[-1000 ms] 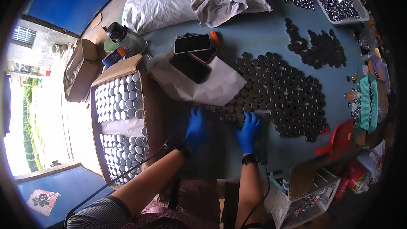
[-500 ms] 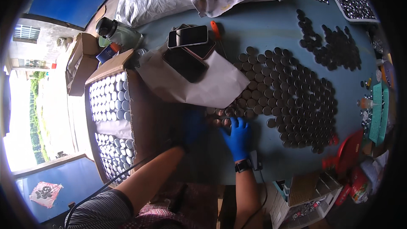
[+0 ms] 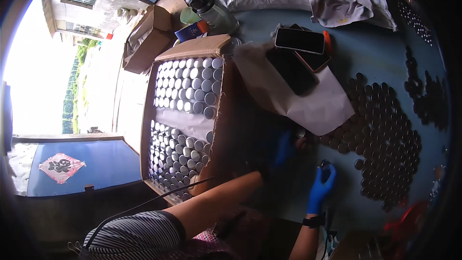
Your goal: Arranging and packing small circular metal components into a cardboard box using a scoop.
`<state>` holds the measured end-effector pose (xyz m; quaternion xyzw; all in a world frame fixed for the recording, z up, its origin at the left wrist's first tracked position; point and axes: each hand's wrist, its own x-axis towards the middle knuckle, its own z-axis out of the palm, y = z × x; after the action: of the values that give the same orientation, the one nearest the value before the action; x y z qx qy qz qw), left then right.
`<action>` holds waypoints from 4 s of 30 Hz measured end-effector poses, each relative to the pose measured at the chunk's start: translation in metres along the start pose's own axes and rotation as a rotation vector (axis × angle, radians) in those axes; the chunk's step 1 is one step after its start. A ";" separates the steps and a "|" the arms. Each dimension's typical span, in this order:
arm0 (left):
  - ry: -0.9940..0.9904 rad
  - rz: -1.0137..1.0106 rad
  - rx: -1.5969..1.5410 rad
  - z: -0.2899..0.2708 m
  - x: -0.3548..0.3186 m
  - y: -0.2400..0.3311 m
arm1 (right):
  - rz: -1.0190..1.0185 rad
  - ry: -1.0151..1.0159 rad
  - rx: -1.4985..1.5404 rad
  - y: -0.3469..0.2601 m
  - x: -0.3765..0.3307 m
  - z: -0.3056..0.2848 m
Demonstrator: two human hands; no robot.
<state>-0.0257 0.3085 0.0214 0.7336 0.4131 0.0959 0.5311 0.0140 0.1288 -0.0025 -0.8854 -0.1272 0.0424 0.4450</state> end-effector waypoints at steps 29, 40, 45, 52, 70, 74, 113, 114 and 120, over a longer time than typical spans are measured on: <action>-0.197 0.688 0.657 -0.433 0.016 -0.089 | -0.894 -0.644 -0.352 -0.348 -0.069 0.176; -0.408 0.724 0.550 -0.481 0.003 -0.036 | -0.789 -0.539 -0.402 -0.330 -0.052 0.128; -0.510 0.563 0.702 -0.485 0.006 -0.041 | -0.894 -0.539 -0.478 -0.337 -0.064 0.125; -0.484 0.730 0.582 -0.435 -0.001 -0.049 | -0.870 -0.501 -0.345 -0.336 -0.063 0.121; -0.260 0.706 0.678 -0.354 -0.046 0.056 | -0.015 0.072 -0.186 -0.072 -0.030 0.009; -0.309 0.697 0.384 -0.255 -0.068 0.115 | -0.218 0.154 -0.340 -0.003 0.010 -0.013; -0.260 0.296 -0.066 -0.037 -0.109 0.089 | -0.154 -0.270 -0.355 -0.010 0.057 0.017; -0.239 0.429 -0.131 -0.052 -0.124 0.100 | -0.182 -0.126 -0.238 -0.007 0.046 0.012; -0.390 0.567 -0.117 -0.181 -0.176 0.089 | 0.139 0.133 0.081 -0.096 -0.027 0.003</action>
<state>-0.1981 0.3021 0.2259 0.7918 0.0775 0.1213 0.5935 -0.0310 0.1786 0.0716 -0.8742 -0.0341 0.0195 0.4839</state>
